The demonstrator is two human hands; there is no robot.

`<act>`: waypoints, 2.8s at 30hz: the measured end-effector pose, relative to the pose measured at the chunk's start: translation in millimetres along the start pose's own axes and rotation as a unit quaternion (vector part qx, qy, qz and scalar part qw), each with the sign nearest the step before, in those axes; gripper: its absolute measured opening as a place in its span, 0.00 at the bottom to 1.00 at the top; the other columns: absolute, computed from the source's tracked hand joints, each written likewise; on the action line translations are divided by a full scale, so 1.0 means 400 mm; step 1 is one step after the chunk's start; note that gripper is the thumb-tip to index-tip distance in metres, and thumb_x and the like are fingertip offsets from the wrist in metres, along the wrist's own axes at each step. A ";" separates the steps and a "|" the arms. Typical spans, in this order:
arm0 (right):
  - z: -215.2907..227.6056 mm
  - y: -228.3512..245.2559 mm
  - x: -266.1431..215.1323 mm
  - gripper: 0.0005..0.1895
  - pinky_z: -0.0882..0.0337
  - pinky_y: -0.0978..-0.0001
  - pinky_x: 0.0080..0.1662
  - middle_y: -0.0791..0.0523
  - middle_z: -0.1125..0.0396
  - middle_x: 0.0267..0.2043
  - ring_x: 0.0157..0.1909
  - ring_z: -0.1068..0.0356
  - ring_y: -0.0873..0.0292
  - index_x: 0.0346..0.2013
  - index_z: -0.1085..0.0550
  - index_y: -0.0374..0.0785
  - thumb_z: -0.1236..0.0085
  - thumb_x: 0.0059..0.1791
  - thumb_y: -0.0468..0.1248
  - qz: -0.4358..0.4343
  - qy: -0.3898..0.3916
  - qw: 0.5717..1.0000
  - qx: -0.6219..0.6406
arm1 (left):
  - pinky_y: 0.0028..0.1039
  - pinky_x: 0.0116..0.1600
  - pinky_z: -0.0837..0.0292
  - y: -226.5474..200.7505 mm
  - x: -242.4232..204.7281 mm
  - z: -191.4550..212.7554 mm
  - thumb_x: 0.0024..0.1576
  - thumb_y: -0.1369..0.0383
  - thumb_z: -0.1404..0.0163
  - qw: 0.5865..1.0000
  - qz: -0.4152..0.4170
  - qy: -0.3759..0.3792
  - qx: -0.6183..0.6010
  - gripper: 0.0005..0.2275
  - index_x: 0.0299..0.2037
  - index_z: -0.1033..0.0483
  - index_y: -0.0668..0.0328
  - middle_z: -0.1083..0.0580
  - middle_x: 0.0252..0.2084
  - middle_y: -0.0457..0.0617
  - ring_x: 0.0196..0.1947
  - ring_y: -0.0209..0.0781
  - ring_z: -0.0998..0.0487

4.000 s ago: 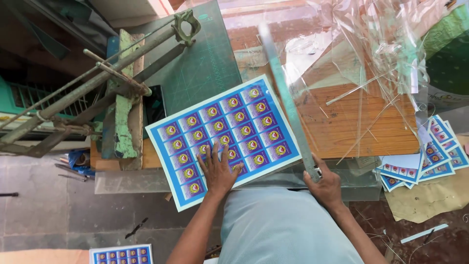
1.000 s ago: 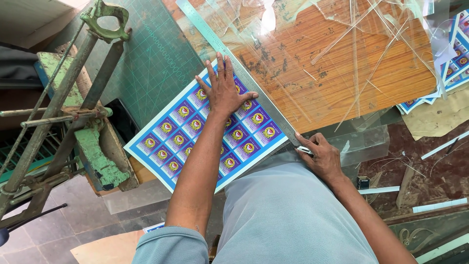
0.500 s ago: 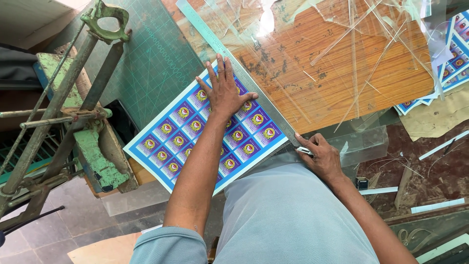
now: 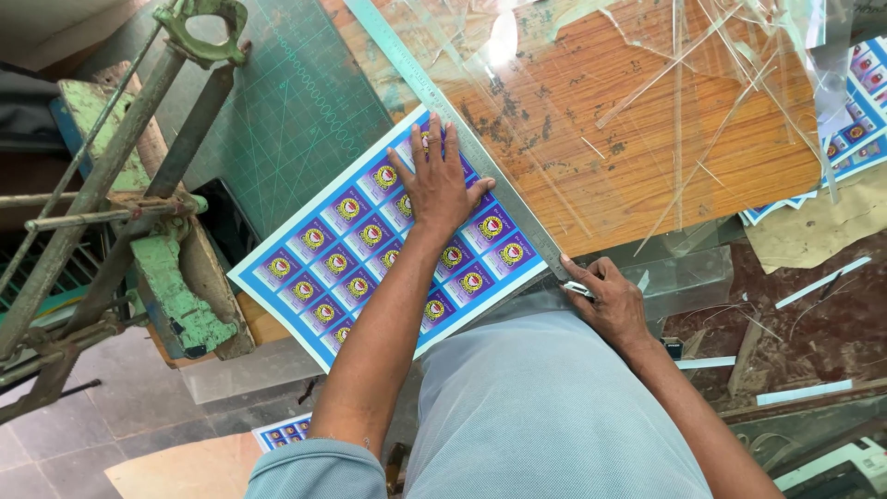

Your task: Manually cutting a printed sheet of school stickers into individual pieces using a ruler and a utility knife.

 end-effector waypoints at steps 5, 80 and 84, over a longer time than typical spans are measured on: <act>0.027 0.026 0.008 0.31 0.27 0.61 0.34 0.58 0.36 0.35 0.31 0.32 0.59 0.63 0.29 0.64 0.33 0.45 0.44 -0.010 0.005 1.000 0.008 | 0.73 0.72 0.75 -0.009 0.002 0.028 0.36 0.34 0.37 0.998 0.025 0.053 -0.012 0.61 0.76 0.57 0.58 0.61 0.79 0.52 0.78 0.57 0.67; 0.038 0.339 0.544 0.25 0.36 0.49 0.68 0.50 0.28 0.27 0.31 0.25 0.50 0.67 0.32 0.31 0.48 0.55 0.33 0.208 -0.037 0.964 -0.160 | 0.74 0.74 0.80 0.003 0.029 0.024 0.39 0.41 0.34 0.994 0.039 0.083 -0.062 0.62 0.77 0.64 0.60 0.66 0.80 0.54 0.79 0.57 0.70; 0.042 0.323 0.503 0.24 0.37 0.49 0.68 0.50 0.27 0.32 0.35 0.24 0.50 0.68 0.33 0.31 0.50 0.56 0.33 0.233 -0.061 0.959 -0.147 | 0.74 0.74 0.79 0.004 0.029 0.023 0.38 0.41 0.33 0.998 0.031 0.040 -0.047 0.63 0.77 0.64 0.62 0.66 0.80 0.54 0.80 0.58 0.70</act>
Point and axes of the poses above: each hand's wrist, its own x-axis towards the middle knuckle, its own z-axis out of the back of the hand, y = z × x, the point moved 4 cm from there along x, towards the middle knuckle
